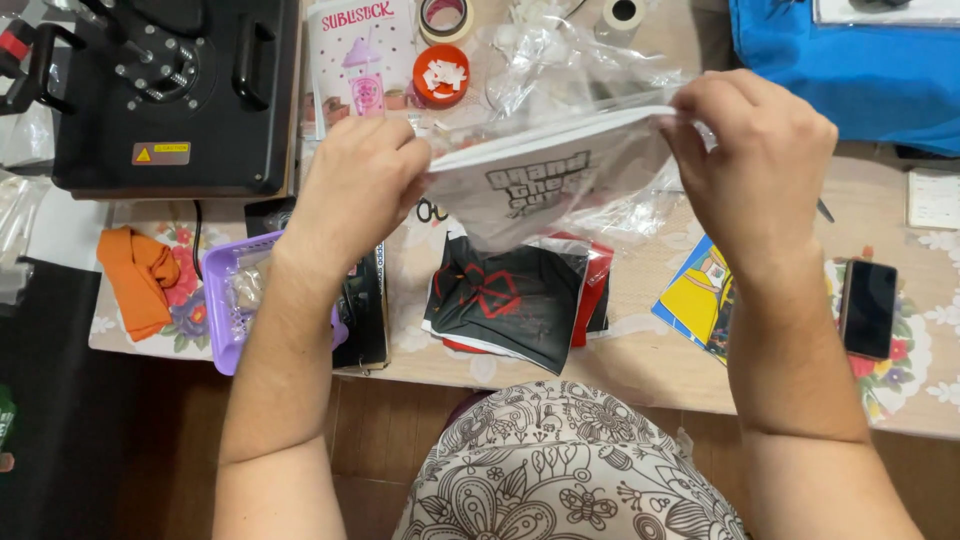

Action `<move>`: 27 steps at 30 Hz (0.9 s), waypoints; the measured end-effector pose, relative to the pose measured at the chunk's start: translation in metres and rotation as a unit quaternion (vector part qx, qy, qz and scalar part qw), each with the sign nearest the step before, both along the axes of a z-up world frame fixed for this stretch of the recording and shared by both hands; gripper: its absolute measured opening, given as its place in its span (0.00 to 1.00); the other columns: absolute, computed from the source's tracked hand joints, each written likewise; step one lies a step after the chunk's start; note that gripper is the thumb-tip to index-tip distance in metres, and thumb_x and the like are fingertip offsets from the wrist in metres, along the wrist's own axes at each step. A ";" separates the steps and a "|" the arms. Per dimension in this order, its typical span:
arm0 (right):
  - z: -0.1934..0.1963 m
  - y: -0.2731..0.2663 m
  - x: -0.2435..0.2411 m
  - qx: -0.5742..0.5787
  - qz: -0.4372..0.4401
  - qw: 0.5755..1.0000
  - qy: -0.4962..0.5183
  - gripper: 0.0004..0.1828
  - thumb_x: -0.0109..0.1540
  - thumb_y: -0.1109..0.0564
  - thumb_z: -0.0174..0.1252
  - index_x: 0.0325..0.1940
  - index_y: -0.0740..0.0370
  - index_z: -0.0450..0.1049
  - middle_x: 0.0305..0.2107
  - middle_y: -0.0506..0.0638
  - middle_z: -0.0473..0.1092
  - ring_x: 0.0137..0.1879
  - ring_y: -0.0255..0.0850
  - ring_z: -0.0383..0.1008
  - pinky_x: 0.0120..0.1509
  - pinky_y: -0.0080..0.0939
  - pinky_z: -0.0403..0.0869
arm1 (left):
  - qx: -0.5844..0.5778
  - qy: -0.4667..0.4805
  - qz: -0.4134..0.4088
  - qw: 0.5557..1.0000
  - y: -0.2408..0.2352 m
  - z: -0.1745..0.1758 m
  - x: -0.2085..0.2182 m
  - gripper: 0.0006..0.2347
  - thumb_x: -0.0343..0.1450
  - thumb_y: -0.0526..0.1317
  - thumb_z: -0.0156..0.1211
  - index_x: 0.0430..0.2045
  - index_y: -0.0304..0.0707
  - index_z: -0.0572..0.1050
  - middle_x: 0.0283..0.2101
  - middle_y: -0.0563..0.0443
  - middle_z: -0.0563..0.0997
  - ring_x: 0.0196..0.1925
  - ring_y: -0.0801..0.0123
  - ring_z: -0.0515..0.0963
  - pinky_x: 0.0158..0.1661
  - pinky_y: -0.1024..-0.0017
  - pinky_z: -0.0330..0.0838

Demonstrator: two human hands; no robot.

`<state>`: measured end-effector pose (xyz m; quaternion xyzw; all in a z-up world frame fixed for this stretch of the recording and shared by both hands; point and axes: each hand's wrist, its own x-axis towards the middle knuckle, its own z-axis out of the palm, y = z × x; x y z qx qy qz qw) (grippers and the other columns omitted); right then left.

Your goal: The person places printed clothing items into plastic bags, smooths the bags by hand, and seals them.

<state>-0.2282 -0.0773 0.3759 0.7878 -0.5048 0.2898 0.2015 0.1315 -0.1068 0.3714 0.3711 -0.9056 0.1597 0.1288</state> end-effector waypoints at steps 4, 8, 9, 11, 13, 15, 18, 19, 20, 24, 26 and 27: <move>0.002 0.005 0.005 0.036 0.056 0.998 -0.012 0.07 0.71 0.61 0.72 0.45 0.60 0.77 0.37 0.48 0.77 0.40 0.43 0.77 0.35 0.43 0.65 | 0.059 0.045 -0.024 0.997 0.004 0.005 -0.002 0.07 0.62 0.28 0.59 0.20 0.37 0.66 0.22 0.47 0.73 0.25 0.49 0.74 0.26 0.57 0.63; 0.004 0.003 0.007 0.027 0.119 0.989 -0.078 0.09 0.70 0.72 0.71 0.45 0.67 0.77 0.37 0.54 0.77 0.43 0.47 0.77 0.40 0.43 0.67 | 0.106 0.076 0.013 0.991 0.002 0.010 0.002 0.08 0.66 0.28 0.57 0.26 0.40 0.64 0.26 0.49 0.73 0.28 0.50 0.73 0.25 0.56 0.62; 0.003 0.001 0.009 0.022 0.137 0.985 -0.104 0.10 0.68 0.76 0.70 0.46 0.70 0.76 0.38 0.57 0.77 0.44 0.49 0.77 0.43 0.44 0.70 | 0.125 0.103 0.010 0.987 0.003 0.013 0.004 0.08 0.67 0.28 0.58 0.28 0.42 0.67 0.29 0.49 0.76 0.31 0.49 0.75 0.27 0.56 0.63; 0.005 0.000 0.012 0.051 0.170 0.968 -0.176 0.19 0.68 0.79 0.69 0.53 0.71 0.67 0.39 0.61 0.74 0.45 0.51 0.77 0.49 0.44 0.74 | 0.145 0.156 -0.025 0.977 0.001 0.016 0.006 0.09 0.65 0.25 0.57 0.32 0.39 0.68 0.34 0.48 0.77 0.34 0.53 0.76 0.32 0.60 0.65; 0.001 -0.006 0.012 0.079 0.202 0.944 -0.248 0.28 0.67 0.82 0.68 0.59 0.72 0.57 0.40 0.66 0.72 0.46 0.52 0.77 0.56 0.45 0.78 | 0.166 0.209 -0.061 0.962 0.001 0.018 0.005 0.12 0.64 0.21 0.56 0.36 0.36 0.69 0.38 0.48 0.77 0.37 0.57 0.76 0.38 0.64 0.67; -0.007 -0.014 0.008 0.136 0.165 0.924 -0.318 0.39 0.71 0.75 0.73 0.75 0.68 0.55 0.40 0.61 0.72 0.46 0.44 0.72 0.48 0.39 0.72 | 0.211 0.372 -0.021 0.904 0.003 0.017 0.001 0.26 0.71 0.26 0.60 0.64 0.41 0.59 0.55 0.50 0.74 0.36 0.69 0.76 0.35 0.75 0.69; -0.035 -0.044 0.002 0.182 0.174 0.923 -0.293 0.05 0.70 0.67 0.69 0.49 0.70 0.79 0.42 0.59 0.74 0.46 0.44 0.70 0.44 0.39 0.72 | 0.239 0.456 -0.002 0.857 -0.015 -0.016 0.000 0.30 0.73 0.23 0.60 0.68 0.44 0.55 0.37 0.54 0.81 0.46 0.72 0.81 0.50 0.74 0.76; -0.045 -0.054 0.003 0.183 0.174 0.922 -0.293 0.05 0.70 0.67 0.69 0.49 0.70 0.79 0.42 0.59 0.74 0.46 0.44 0.70 0.44 0.39 0.72 | 0.240 0.456 -0.002 0.857 -0.021 -0.020 0.000 0.30 0.73 0.23 0.60 0.68 0.44 0.55 0.37 0.54 0.81 0.46 0.72 0.81 0.50 0.74 0.76; -0.055 -0.064 0.004 0.208 0.147 0.919 -0.301 0.05 0.68 0.65 0.71 0.45 0.66 0.80 0.39 0.55 0.74 0.42 0.41 0.69 0.41 0.38 0.71 | 0.244 0.439 0.008 0.864 -0.027 -0.025 0.000 0.27 0.72 0.24 0.58 0.65 0.42 0.57 0.35 0.53 0.79 0.41 0.70 0.78 0.47 0.72 0.75; -0.085 -0.099 0.015 0.255 0.130 0.903 -0.319 0.04 0.65 0.64 0.71 0.40 0.62 0.81 0.32 0.48 0.75 0.37 0.34 0.68 0.40 0.33 0.70 | 0.203 0.362 0.018 0.910 -0.055 -0.052 0.006 0.23 0.70 0.22 0.59 0.60 0.35 0.65 0.37 0.46 0.76 0.33 0.64 0.72 0.41 0.69 0.67; -0.084 -0.100 0.018 0.186 0.165 0.920 -0.303 0.05 0.66 0.67 0.71 0.40 0.65 0.80 0.33 0.51 0.76 0.37 0.37 0.71 0.41 0.35 0.72 | 0.156 0.353 0.001 0.923 -0.051 -0.054 0.004 0.22 0.71 0.21 0.57 0.60 0.35 0.65 0.42 0.42 0.78 0.40 0.59 0.76 0.45 0.65 0.71; -0.084 -0.101 0.019 0.117 0.200 0.931 -0.284 0.07 0.67 0.71 0.71 0.40 0.69 0.79 0.33 0.54 0.76 0.38 0.39 0.73 0.42 0.37 0.73 | 0.109 0.343 -0.016 0.933 -0.049 -0.056 0.004 0.21 0.72 0.20 0.55 0.60 0.34 0.65 0.48 0.38 0.79 0.46 0.53 0.80 0.48 0.61 0.74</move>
